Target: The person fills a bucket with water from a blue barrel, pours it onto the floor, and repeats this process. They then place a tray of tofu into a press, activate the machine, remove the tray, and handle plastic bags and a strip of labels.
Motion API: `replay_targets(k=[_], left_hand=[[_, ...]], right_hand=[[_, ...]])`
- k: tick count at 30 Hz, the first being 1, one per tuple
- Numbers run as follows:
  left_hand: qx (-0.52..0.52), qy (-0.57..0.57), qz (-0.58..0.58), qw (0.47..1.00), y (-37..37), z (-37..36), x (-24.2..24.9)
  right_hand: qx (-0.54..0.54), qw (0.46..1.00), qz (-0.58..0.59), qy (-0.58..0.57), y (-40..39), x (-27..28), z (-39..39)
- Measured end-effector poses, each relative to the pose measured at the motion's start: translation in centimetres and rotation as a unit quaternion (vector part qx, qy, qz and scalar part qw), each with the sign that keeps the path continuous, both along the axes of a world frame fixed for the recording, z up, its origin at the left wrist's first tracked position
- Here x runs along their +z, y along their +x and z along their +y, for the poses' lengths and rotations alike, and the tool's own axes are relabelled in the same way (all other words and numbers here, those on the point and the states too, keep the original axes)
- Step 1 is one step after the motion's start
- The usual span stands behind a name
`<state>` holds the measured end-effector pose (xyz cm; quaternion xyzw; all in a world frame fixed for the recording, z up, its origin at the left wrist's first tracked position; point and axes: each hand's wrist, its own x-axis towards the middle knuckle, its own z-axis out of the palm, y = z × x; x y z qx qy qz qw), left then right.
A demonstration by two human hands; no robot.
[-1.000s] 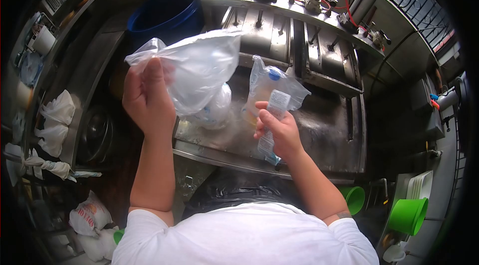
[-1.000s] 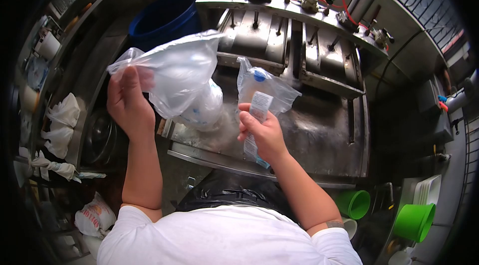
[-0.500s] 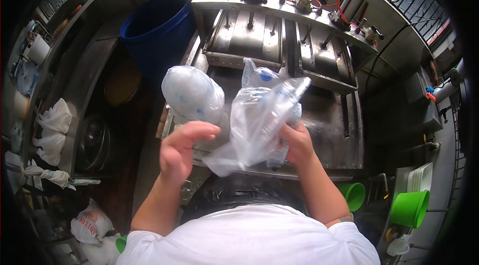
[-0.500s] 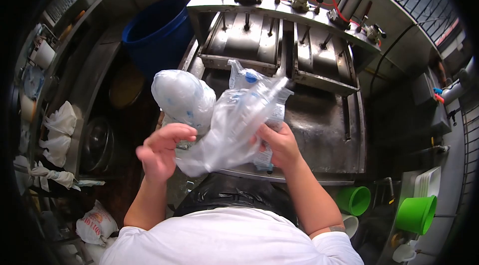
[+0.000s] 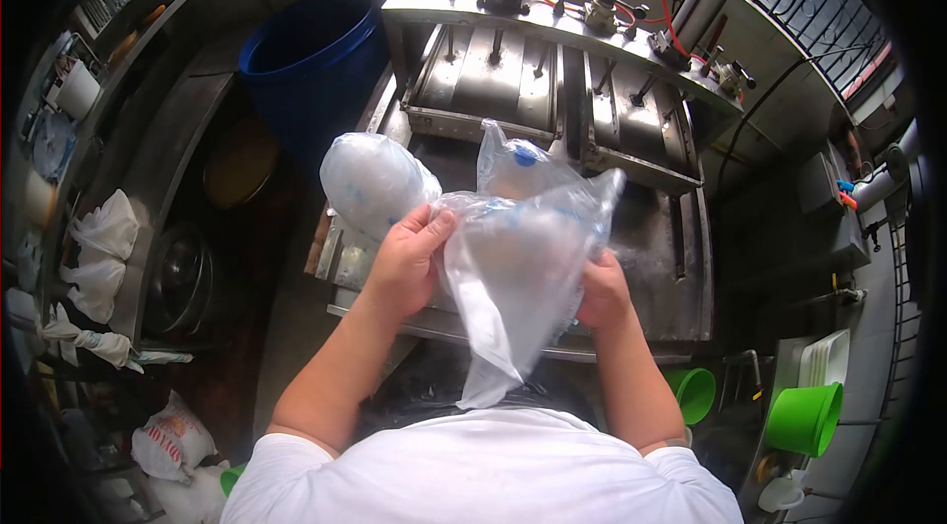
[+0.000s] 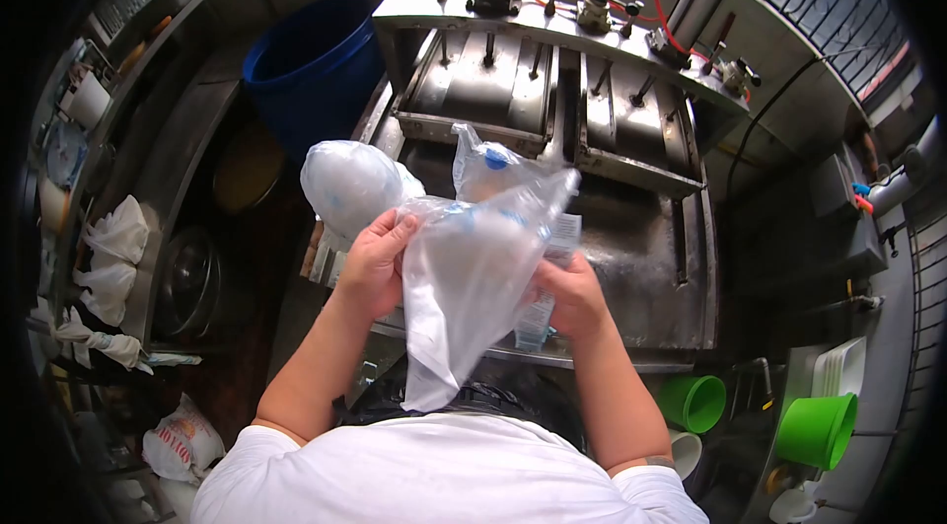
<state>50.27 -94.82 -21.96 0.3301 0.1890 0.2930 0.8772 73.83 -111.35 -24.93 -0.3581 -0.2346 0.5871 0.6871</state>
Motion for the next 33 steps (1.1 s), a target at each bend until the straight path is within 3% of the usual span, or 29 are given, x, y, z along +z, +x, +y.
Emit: replay_targets(k=[3,4,7,9,12,13,14,16,17,18,19,21,24,30,33], left_hand=[[-0.005,0.038,0.029,0.999,0.9,2.0,0.3],[-0.013,0.030,-0.003,0.999,1.5,2.6,1.1],[0.058,0.069,-0.036,0.995,5.0,4.0,5.2],[0.115,0.130,0.038,0.984,7.9,6.5,4.8],[0.283,0.358,0.210,0.865,12.6,9.9,-3.7],[0.287,0.372,0.281,0.837,13.1,10.4,-7.6],[0.242,0.307,0.314,0.865,13.1,9.5,-10.5],[0.194,0.254,0.440,0.839,13.1,10.2,-20.5],[0.163,0.208,0.451,0.853,12.8,10.2,-24.4],[0.143,0.188,0.488,0.841,12.1,8.6,-22.1],[0.141,0.188,0.487,0.841,12.3,8.5,-22.8],[0.126,0.125,0.416,0.892,12.3,8.1,-23.6],[0.137,0.058,0.354,0.923,12.2,7.6,-22.9],[0.063,-0.060,0.328,0.941,10.4,5.3,-18.7],[0.036,-0.043,0.295,0.954,8.0,4.6,-19.0]], right_hand=[[0.004,0.996,0.054,0.074,1.9,-0.1,-0.3],[-0.085,0.996,0.024,0.011,0.0,3.7,0.3],[-0.099,0.994,-0.008,0.039,2.8,4.0,2.6],[-0.116,0.993,-0.010,0.008,3.8,4.9,5.6],[-0.166,0.975,-0.080,-0.123,4.6,2.5,8.5],[-0.173,0.958,-0.121,-0.194,5.5,-0.1,9.4],[-0.161,0.951,-0.132,-0.228,6.1,-3.8,9.7],[-0.130,0.935,-0.144,-0.298,6.2,-10.1,8.8],[-0.110,0.925,-0.145,-0.333,6.1,-11.6,8.0],[-0.113,0.924,-0.144,-0.334,5.6,-12.1,7.3],[-0.124,0.930,-0.101,-0.331,5.1,-12.5,7.0],[-0.132,0.933,-0.055,-0.329,4.8,-13.0,6.7],[-0.146,0.940,-0.034,-0.306,4.5,-12.8,6.4],[-0.127,0.945,0.031,-0.298,3.4,-13.0,3.9],[-0.132,0.954,0.031,-0.268,4.1,-13.3,2.7]])
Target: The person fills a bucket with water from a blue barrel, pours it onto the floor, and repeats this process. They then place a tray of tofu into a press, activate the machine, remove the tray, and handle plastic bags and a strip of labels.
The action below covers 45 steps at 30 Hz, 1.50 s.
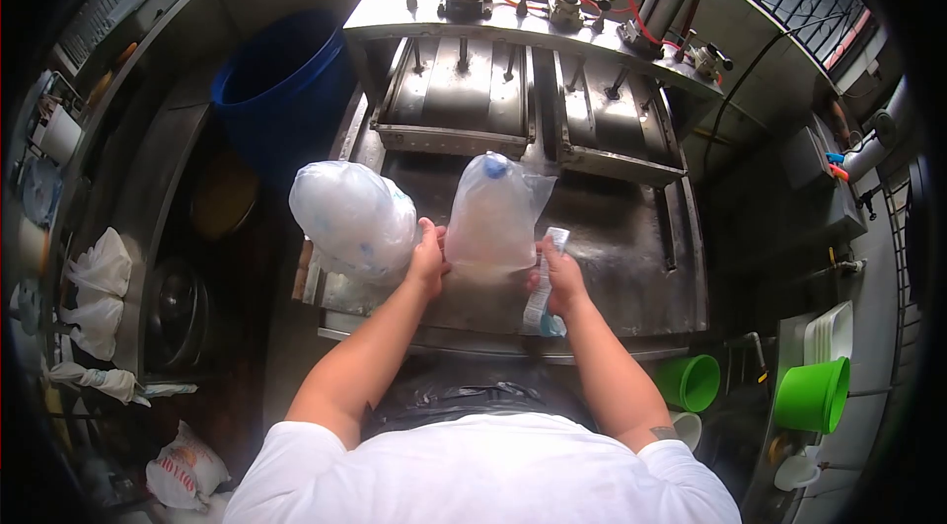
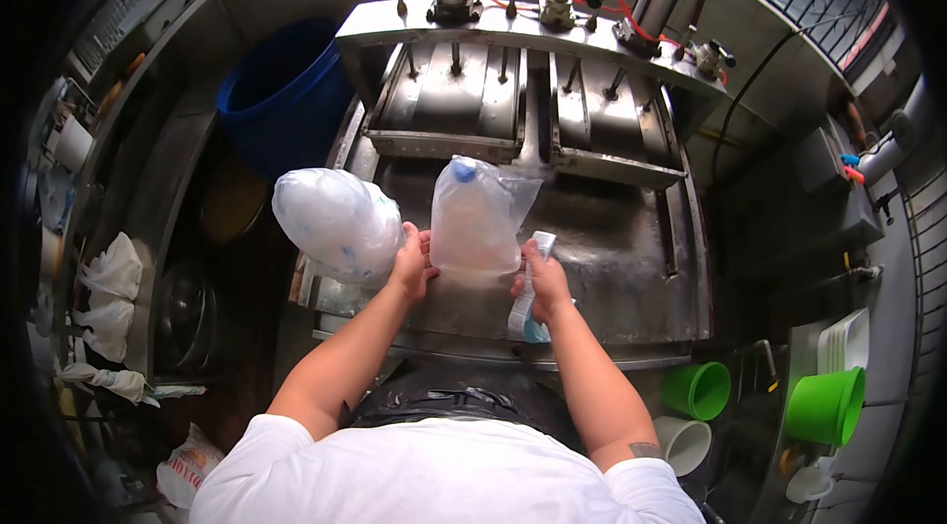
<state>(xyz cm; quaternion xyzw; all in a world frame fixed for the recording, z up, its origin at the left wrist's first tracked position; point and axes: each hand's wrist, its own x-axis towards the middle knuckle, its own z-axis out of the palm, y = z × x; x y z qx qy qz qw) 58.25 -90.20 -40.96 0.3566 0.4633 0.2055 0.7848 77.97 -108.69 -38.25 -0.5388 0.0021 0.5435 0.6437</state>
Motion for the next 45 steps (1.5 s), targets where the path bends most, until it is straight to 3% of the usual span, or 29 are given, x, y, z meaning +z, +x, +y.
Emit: replay_targets(k=[1,3,6,10,12,16,18,20,22,26,29,31,32,34,39,45], left_hand=[[0.000,-0.001,0.003,1.000,-0.7,-0.6,0.4],[-0.053,0.243,0.066,0.966,-2.4,-2.1,1.9],[-0.126,0.572,0.148,0.797,-4.2,-4.0,4.0],[-0.169,0.552,0.225,0.785,-5.0,-5.1,3.6],[-0.082,0.563,0.250,0.783,-5.1,-6.1,4.5],[-0.127,0.598,0.145,0.778,-4.8,-8.0,12.7],[-0.151,0.511,-0.017,0.846,-4.0,-8.7,15.8],[-0.157,0.502,-0.011,0.850,-3.4,-8.6,16.4],[-0.207,0.351,-0.048,0.912,-3.2,-8.3,16.2],[-0.191,0.380,-0.006,0.905,-3.5,-8.0,16.4],[-0.177,0.432,0.001,0.884,-3.5,-8.1,16.6],[-0.048,0.686,0.080,0.721,-3.2,-9.0,18.0],[-0.049,0.686,0.080,0.722,-3.3,-9.0,18.2],[-0.109,0.741,0.035,0.661,-3.7,-8.9,18.5],[-0.155,0.703,0.021,0.693,-3.8,-8.8,18.1],[-0.177,0.692,-0.001,0.700,-4.2,-8.0,18.2]], right_hand=[[-0.008,0.999,-0.040,-0.001,0.2,0.3,-0.6],[-0.019,0.995,-0.095,-0.005,0.6,0.8,-1.6],[-0.018,0.987,-0.159,0.002,0.1,2.0,-2.7],[0.026,0.991,-0.114,0.064,-2.6,5.5,-4.0],[0.056,0.991,-0.095,0.077,-3.7,8.0,-4.4],[0.147,0.984,-0.062,0.078,-6.5,11.9,-4.2],[0.204,0.968,-0.104,0.103,-7.5,12.4,-3.9],[0.251,0.950,-0.124,0.136,-7.5,11.9,-3.7],[0.301,0.920,-0.185,0.167,-7.9,12.4,-3.6],[0.192,0.955,-0.178,0.139,-9.5,14.0,-4.0],[0.177,0.957,-0.190,0.132,-9.7,14.0,-4.0],[0.171,0.961,-0.186,0.115,-9.5,14.2,-3.8],[0.165,0.964,-0.184,0.099,-9.5,14.3,-3.7],[0.152,0.962,-0.194,0.114,-9.3,13.7,-3.4],[0.158,0.937,-0.281,0.135,-9.0,13.4,-3.2],[0.240,0.849,-0.455,0.121,-8.0,14.5,-3.5]])
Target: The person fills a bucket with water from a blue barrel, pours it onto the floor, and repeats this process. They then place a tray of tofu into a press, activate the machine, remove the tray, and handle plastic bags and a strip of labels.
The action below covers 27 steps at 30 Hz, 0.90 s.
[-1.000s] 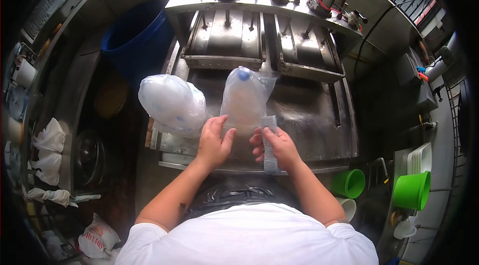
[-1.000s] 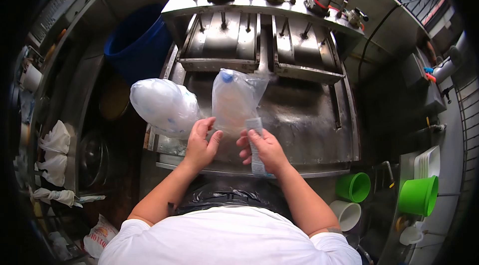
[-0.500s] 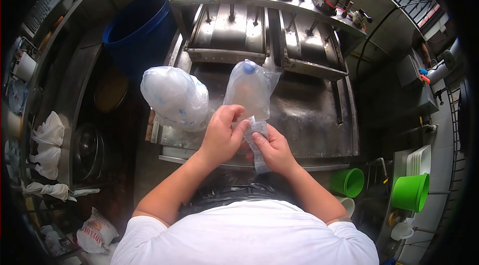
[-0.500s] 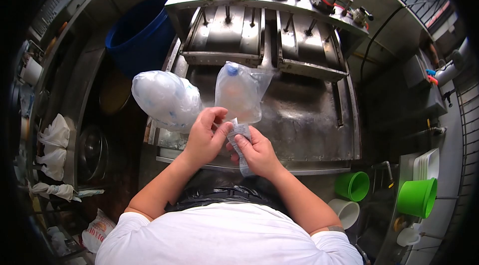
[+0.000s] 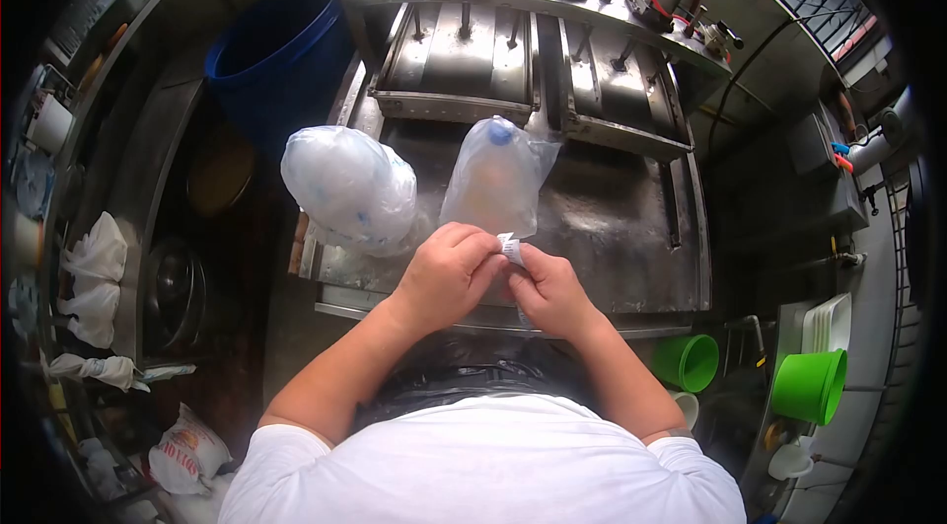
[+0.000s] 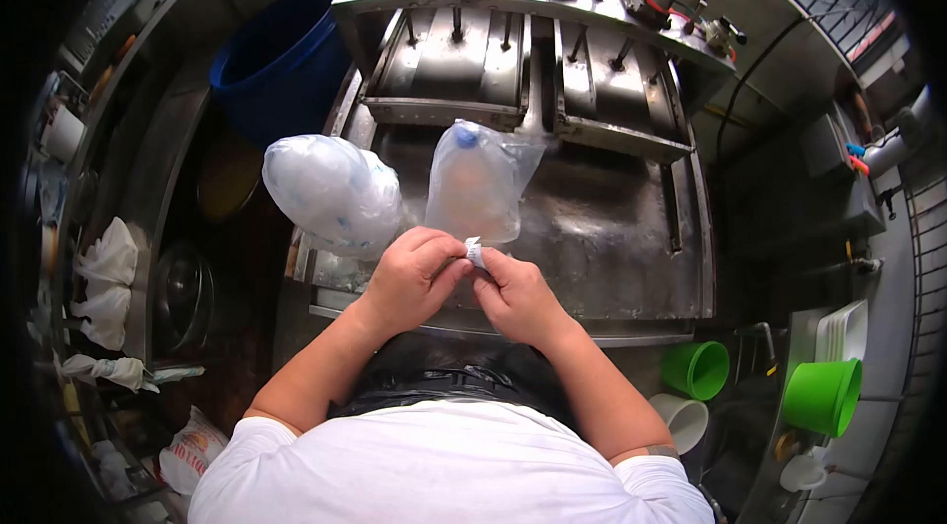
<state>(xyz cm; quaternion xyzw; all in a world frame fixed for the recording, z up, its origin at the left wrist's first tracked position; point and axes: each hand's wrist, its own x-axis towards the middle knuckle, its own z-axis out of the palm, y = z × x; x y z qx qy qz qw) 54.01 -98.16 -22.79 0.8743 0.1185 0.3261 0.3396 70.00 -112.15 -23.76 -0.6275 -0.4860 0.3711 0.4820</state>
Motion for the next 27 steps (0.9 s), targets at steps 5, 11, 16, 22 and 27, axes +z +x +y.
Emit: replay_targets(k=[5,11,16,22,27], left_hand=[[-0.041,-0.013,0.016,0.999,-0.1,0.5,0.0],[-0.072,-0.204,0.056,0.975,-0.5,0.8,0.3],[-0.010,-0.262,0.054,0.963,-0.6,0.4,-0.5],[0.185,-0.215,-0.043,0.958,-0.9,1.1,-0.9],[0.144,0.181,-0.072,0.970,0.2,0.4,0.1]], right_hand=[[0.017,0.996,-0.074,0.038,0.3,0.3,-0.2],[0.029,1.000,-0.008,0.000,0.4,-0.6,-0.6],[0.023,0.997,0.063,-0.024,-0.3,-0.5,-0.6],[-0.095,0.963,0.250,-0.033,0.2,-1.9,-0.3],[-0.162,0.876,0.454,-0.015,-0.4,-1.5,0.6]])
